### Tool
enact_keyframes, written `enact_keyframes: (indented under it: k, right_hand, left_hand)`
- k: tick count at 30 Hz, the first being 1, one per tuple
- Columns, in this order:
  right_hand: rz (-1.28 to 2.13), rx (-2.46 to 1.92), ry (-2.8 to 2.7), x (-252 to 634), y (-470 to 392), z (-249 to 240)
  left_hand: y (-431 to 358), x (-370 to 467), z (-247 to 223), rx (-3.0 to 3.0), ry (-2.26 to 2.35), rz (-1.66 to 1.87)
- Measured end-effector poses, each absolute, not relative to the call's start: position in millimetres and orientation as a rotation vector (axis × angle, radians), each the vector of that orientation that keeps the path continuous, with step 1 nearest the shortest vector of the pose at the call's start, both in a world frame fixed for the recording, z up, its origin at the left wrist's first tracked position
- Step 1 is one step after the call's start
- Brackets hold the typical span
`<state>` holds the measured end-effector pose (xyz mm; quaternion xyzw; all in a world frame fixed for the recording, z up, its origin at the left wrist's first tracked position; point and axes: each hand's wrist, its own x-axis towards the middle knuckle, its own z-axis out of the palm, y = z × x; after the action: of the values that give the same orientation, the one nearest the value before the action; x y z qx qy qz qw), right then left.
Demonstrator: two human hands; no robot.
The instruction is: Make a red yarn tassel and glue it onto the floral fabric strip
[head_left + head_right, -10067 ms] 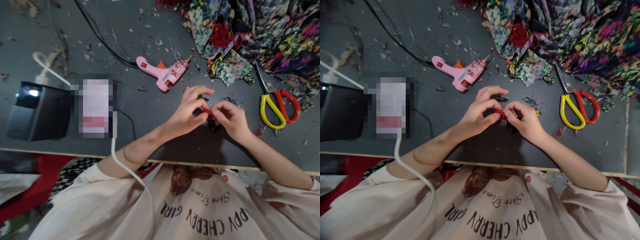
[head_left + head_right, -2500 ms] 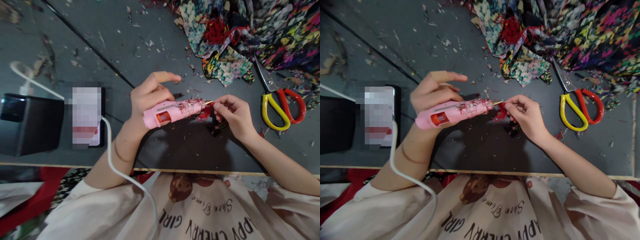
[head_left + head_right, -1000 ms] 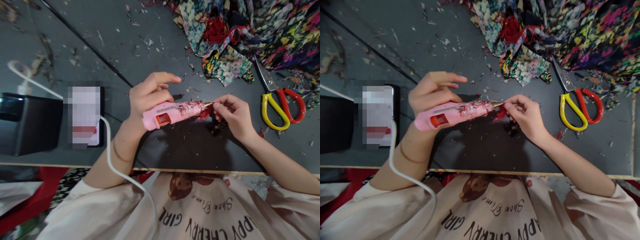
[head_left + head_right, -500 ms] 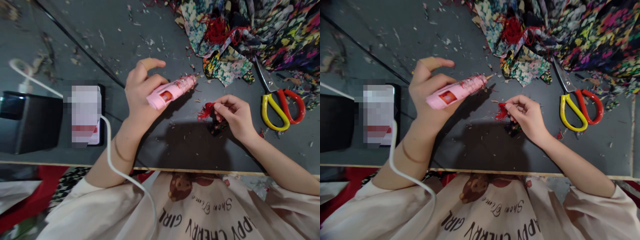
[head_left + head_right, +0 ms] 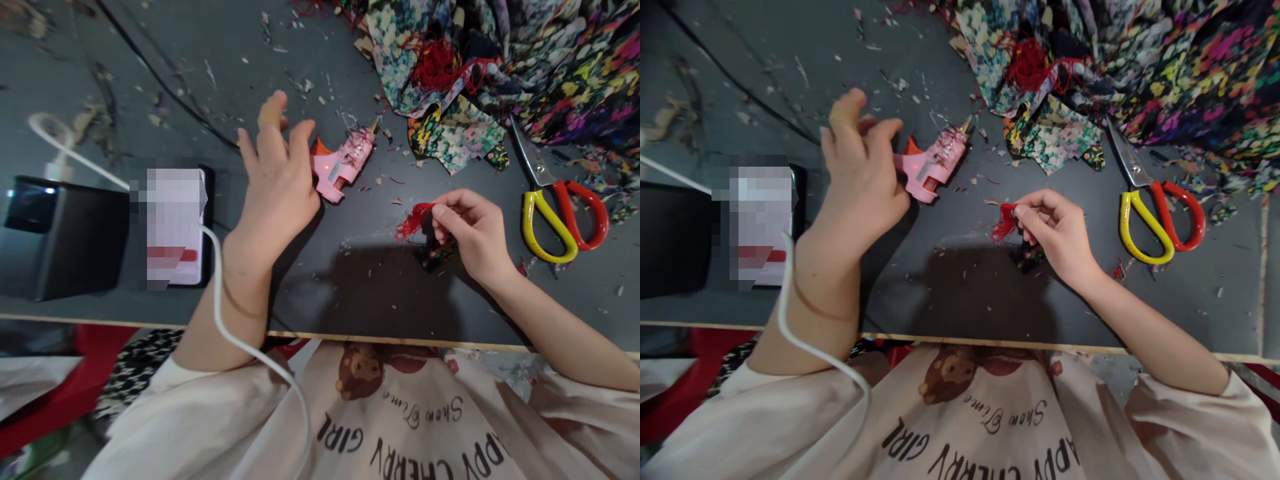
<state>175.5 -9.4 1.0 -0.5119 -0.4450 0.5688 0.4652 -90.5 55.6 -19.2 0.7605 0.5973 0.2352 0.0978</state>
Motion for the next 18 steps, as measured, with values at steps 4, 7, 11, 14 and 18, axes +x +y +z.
enact_keyframes:
  k: [4, 7, 11, 14, 18]
  right_hand:
    - [1.390, -1.255, -1.014, 172.5, -10.9, 2.6]
    - [1.417, -1.245, -0.938, 169.3, -12.6, 3.9]
    - [1.458, -1.235, -0.858, 165.4, -14.9, 5.7]
    - [1.475, -1.244, -0.818, 162.9, -16.7, 7.2]
    - [1.471, -1.264, -0.805, 160.8, -18.4, 8.2]
  left_hand:
    - [37.2, -68.5, 5.3, 2.505, 1.592, 1.034]
    - [14.1, -35.1, 18.3, 2.738, 1.252, 1.147]
    - [-5.5, 0.1, 15.4, 2.769, 1.204, 1.043]
    - [-6.4, 9.8, 7.8, 2.653, 1.355, 1.046]
    - [-2.8, 12.7, 2.1, 2.586, 1.430, 1.060]
